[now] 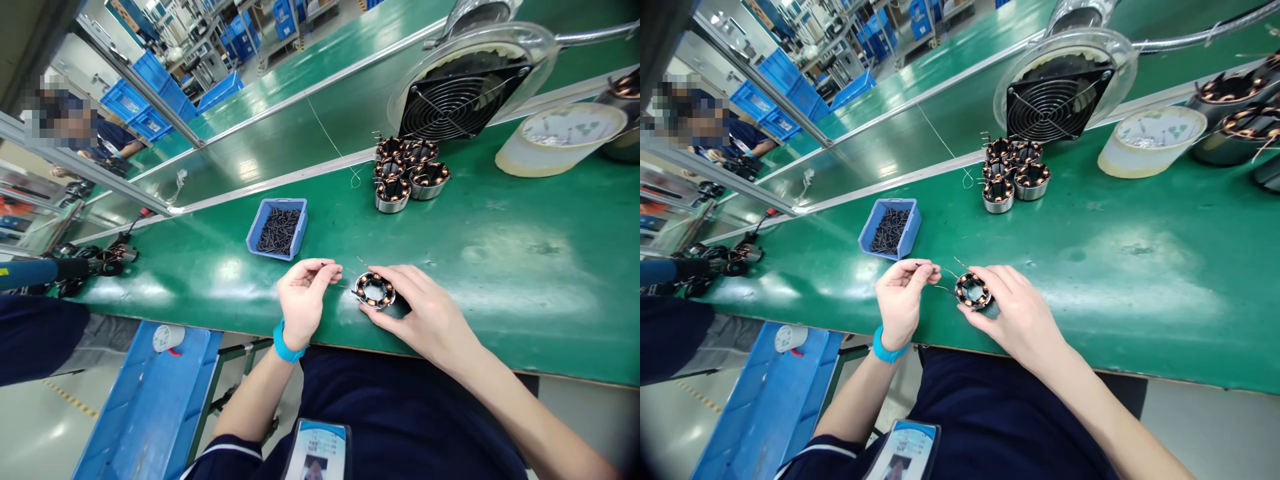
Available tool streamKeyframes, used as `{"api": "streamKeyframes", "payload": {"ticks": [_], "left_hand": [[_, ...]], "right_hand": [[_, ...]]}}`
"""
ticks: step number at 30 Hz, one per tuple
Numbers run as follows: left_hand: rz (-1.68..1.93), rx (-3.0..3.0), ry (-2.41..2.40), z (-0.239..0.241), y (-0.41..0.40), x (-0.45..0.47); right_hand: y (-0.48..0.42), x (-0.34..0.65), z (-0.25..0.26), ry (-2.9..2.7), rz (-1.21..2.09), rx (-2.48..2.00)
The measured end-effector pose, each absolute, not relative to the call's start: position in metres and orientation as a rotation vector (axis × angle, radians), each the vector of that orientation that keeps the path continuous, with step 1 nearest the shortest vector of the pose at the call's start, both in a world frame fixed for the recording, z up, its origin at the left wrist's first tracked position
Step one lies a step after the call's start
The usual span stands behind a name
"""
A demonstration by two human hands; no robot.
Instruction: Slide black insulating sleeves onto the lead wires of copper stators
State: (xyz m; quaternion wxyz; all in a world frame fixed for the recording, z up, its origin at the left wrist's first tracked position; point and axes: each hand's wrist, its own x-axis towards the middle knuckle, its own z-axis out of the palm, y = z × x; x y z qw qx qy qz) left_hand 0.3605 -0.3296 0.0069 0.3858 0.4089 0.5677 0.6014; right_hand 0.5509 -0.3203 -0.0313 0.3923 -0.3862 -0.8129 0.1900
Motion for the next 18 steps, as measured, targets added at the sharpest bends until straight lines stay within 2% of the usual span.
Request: {"api": "streamKeyframes", "payload": {"ticks": [18], "left_hand": [[1.483,1.176,1.452,0.0041,-0.3225,0.3648]], "right_hand": [[-0.3200,0.5500,-0.0291,-2.065,0.495,-0.981]]}}
